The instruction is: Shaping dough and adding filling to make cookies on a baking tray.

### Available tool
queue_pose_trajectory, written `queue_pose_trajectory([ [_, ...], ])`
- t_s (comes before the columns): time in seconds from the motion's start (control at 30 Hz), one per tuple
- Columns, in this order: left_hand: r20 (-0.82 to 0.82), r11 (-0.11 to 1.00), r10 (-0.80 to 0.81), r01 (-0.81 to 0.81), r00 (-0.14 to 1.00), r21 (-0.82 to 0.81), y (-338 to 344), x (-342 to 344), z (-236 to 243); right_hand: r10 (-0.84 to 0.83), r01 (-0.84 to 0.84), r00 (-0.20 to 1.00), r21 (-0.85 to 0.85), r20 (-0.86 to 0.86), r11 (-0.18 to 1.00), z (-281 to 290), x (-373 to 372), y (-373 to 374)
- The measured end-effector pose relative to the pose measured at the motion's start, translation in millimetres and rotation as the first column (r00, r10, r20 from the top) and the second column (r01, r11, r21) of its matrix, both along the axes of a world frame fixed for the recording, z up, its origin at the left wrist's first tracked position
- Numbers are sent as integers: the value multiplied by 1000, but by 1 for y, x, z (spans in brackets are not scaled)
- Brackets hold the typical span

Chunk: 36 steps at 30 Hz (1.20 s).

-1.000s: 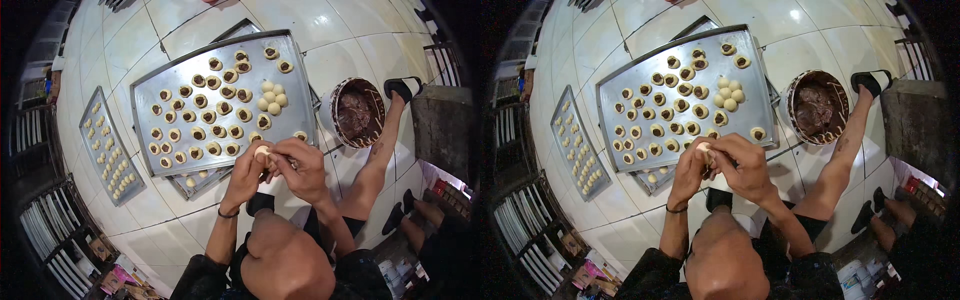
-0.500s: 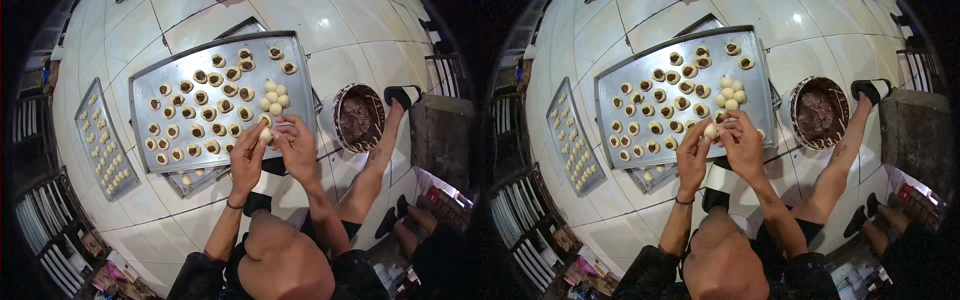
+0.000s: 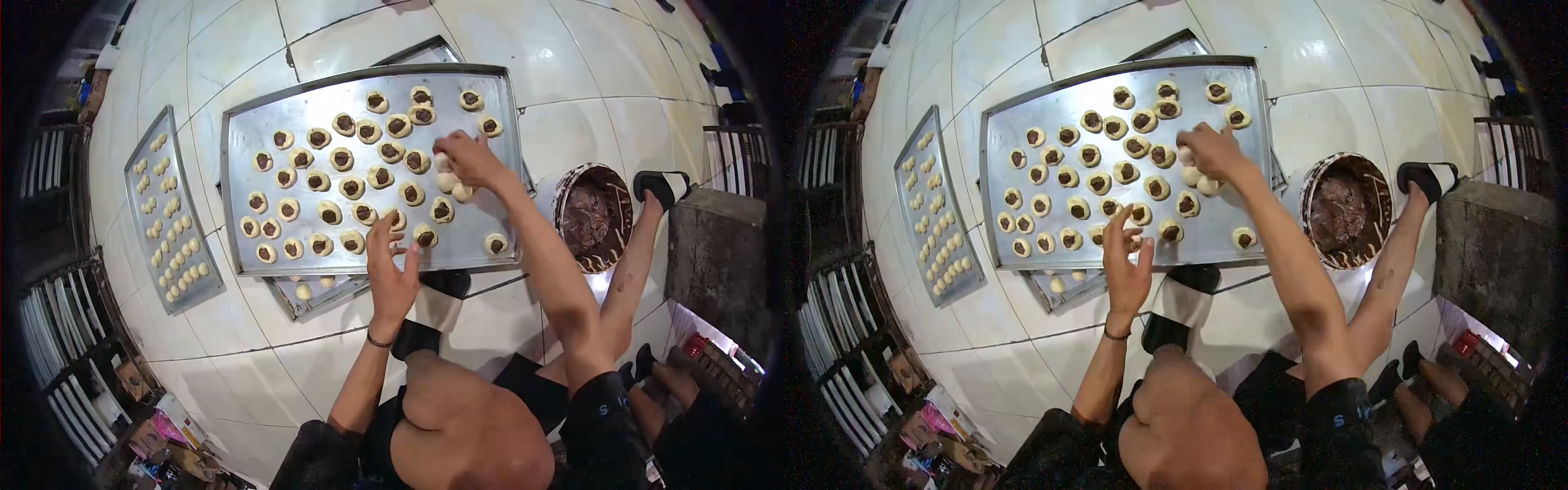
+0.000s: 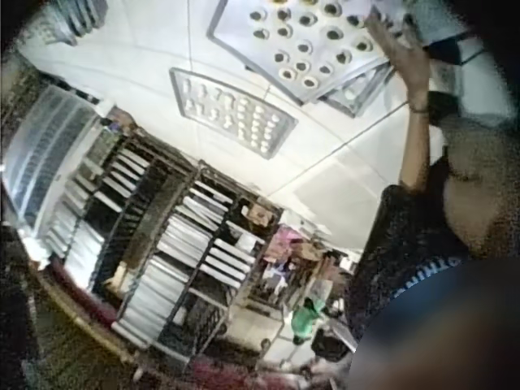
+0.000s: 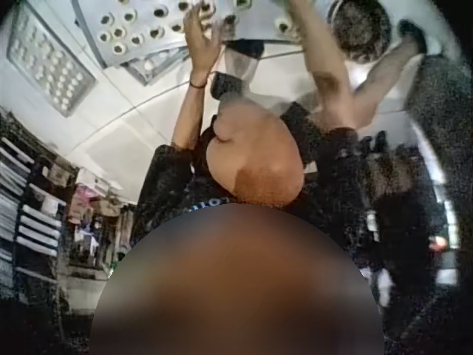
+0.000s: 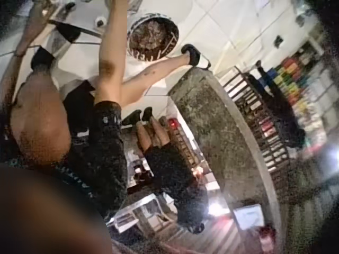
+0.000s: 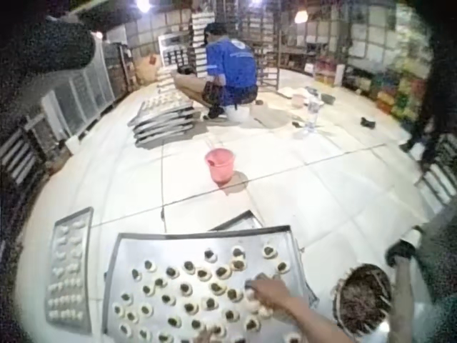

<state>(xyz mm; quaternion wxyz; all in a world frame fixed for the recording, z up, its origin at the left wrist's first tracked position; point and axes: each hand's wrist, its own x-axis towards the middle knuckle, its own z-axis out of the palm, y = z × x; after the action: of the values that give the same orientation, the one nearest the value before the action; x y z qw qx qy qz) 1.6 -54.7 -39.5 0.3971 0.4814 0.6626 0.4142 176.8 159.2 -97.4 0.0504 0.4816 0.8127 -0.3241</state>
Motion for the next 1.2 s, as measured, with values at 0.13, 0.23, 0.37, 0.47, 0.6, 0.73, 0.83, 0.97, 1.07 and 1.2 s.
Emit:
queue_pose_trajectory([
  [0.13, 7, 1000, -20, 20, 1000, -23, -6, -7, -5, 175, -226, 931, 127, 322, 966, -4, -6, -3],
  [0.23, -28, 998, -48, 47, 998, -38, -5, -15, -2, 86, -152, 969, 281, 233, 948, -5, -9, 3],
  [0.37, 3, 995, -93, 93, 996, -25, 6, -9, 3, -650, 693, 705, 85, -284, 716, -19, 46, 69],
  [0.47, 24, 994, -97, 98, 995, -42, 4, -5, 5, -658, 672, 735, 53, -163, 738, -27, 63, 84],
  [0.6, 66, 993, -99, 103, 993, -57, 5, 5, 14, -595, 596, 803, 46, -31, 802, -21, 66, 87],
  [0.73, 150, 990, -122, 132, 981, -58, 11, 17, 27, -527, 527, 839, -37, -133, 849, 8, 77, 69],
  [0.83, 252, 978, -172, 197, 952, -74, 15, 34, 34, -601, 545, 631, -270, -490, 794, 42, 106, 20],
  [0.97, 397, 989, -50, 102, 917, -111, 24, 17, 57, -740, 282, 119, -692, -662, 665, 91, 44, -57],
  [1.07, 606, 991, 3, 81, 795, -111, 31, 50, 80, -889, 30, -1, -888, -459, 459, 141, 63, -113],
  [1.2, 853, 959, 64, 203, 519, -195, 8, 63, 102, -850, 59, -190, -870, -491, 490, 170, 57, -176],
])
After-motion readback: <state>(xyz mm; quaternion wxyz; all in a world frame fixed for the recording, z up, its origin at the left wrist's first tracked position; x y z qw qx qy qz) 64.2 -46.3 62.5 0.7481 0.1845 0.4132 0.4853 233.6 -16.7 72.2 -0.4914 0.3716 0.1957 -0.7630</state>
